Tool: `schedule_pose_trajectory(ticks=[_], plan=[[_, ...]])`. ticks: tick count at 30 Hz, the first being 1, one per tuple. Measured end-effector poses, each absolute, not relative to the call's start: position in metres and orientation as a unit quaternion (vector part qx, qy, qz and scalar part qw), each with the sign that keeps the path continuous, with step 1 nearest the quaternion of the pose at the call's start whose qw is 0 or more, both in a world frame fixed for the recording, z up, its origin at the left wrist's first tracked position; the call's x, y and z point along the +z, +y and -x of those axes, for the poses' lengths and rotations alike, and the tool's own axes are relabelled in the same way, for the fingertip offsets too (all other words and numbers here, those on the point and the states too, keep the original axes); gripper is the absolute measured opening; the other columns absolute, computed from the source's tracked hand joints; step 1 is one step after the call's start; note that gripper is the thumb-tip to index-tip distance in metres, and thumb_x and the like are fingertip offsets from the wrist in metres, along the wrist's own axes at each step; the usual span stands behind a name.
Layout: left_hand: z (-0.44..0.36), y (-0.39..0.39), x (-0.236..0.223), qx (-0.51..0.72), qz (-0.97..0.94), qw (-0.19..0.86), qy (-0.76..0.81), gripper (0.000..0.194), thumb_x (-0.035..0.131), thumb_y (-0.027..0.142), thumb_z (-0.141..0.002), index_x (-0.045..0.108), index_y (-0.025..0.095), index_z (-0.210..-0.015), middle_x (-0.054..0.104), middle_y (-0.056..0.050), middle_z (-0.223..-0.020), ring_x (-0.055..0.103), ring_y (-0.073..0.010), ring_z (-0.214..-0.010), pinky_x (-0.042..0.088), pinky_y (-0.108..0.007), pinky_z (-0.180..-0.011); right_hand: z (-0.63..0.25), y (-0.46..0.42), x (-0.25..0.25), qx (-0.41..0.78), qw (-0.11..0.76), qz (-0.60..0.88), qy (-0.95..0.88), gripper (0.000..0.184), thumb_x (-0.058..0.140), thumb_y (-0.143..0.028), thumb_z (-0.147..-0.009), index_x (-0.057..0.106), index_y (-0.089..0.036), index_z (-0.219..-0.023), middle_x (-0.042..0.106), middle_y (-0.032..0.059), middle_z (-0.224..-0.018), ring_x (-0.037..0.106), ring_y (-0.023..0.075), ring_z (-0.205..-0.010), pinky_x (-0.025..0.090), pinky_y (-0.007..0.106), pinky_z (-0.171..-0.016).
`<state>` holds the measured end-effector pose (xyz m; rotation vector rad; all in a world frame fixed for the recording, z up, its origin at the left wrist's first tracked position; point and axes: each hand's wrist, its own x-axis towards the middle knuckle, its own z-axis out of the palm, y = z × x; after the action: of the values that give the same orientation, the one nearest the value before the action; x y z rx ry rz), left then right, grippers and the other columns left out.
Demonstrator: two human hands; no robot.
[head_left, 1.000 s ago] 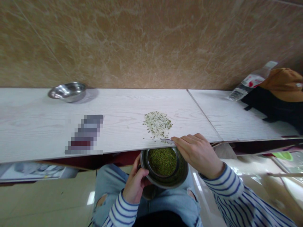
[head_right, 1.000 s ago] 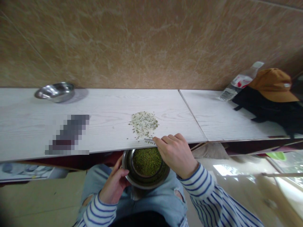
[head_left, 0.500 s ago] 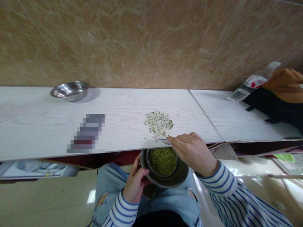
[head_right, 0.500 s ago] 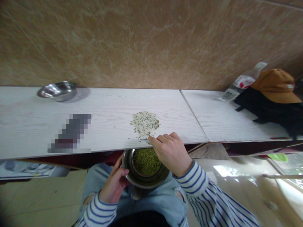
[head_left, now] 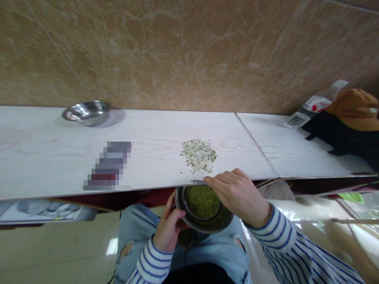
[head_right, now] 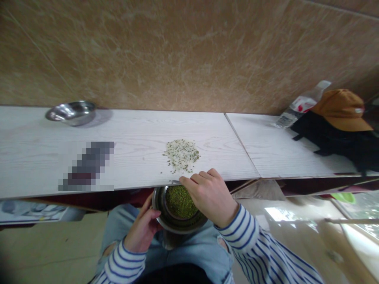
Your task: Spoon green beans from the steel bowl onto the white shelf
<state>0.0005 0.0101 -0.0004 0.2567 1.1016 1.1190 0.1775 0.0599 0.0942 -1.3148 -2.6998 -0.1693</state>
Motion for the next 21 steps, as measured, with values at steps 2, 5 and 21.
schedule_pose_trajectory(ticks=[2,5,21], plan=[[-0.001,0.01,0.0,0.503,-0.114,0.701,0.492,0.071,0.054,0.013,-0.059,0.04,0.026,-0.127,0.059,0.0,-0.086,0.051,-0.0133,-0.064,0.044,-0.024,-0.046,-0.178,0.057,0.095,-0.055,0.069,0.436,-0.896,0.024,0.042,-0.022,-0.088,0.055,-0.024,-0.108,0.063,0.0003,-0.076,0.052,0.0129,-0.073,0.027,0.029,-0.066],[-0.001,0.01,0.0,0.503,-0.115,0.703,0.489,0.07,0.054,0.013,-0.059,0.041,0.027,-0.126,0.059,0.0,-0.088,0.052,-0.0135,-0.064,0.044,-0.024,-0.045,-0.182,0.057,0.094,-0.057,0.08,0.458,-0.883,0.025,0.039,-0.023,-0.089,0.055,-0.021,-0.108,0.062,0.0014,-0.077,0.053,0.0128,-0.073,0.028,0.029,-0.066],[0.009,0.011,-0.001,0.502,-0.102,0.696,0.503,0.068,0.054,0.014,-0.058,0.042,0.028,-0.124,0.057,-0.001,-0.096,0.052,-0.0151,-0.07,0.044,-0.026,-0.049,-0.177,0.076,0.087,-0.078,0.083,0.49,-0.864,0.026,0.037,-0.024,-0.09,0.056,-0.02,-0.108,0.063,0.0018,-0.073,0.056,0.0122,-0.071,0.029,0.028,-0.065]])
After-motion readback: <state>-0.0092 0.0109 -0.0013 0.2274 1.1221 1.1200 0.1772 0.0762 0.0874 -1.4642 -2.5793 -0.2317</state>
